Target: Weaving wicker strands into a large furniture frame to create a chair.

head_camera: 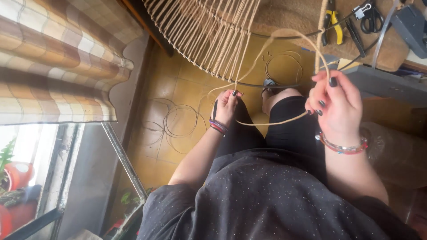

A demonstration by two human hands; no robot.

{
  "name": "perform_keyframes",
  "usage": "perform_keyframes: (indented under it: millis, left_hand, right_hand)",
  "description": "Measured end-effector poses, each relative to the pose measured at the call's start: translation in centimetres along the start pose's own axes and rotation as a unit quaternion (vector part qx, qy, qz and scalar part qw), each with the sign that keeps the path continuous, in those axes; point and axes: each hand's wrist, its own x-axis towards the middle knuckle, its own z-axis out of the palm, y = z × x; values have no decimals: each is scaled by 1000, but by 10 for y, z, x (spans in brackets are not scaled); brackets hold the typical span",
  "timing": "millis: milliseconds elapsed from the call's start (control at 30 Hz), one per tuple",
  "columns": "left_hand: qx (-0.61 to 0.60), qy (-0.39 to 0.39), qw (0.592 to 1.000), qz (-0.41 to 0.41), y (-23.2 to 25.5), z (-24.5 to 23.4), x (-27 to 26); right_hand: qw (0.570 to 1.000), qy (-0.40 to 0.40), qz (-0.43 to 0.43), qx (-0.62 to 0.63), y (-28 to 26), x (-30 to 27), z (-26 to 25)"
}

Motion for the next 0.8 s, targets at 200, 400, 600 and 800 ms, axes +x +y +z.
perform_keyframes:
  millis: [200,400,600,800]
  left_hand:
    - [-363,-48,926,-93,-78,37,-17]
    - [-356,-188,891,-210,-65,18,-26]
    - [298,-81,950,-42,15,-13,-24]
    - [168,-36,974,-144,-22,8,-28]
  right_hand:
    - [839,-282,69,-460,80,-30,27]
    - [629,-336,112,-692,188,-22,-12]
    - [917,-325,224,-50,112,0,17]
    - [822,-344,-15,-454,168,-2,-6]
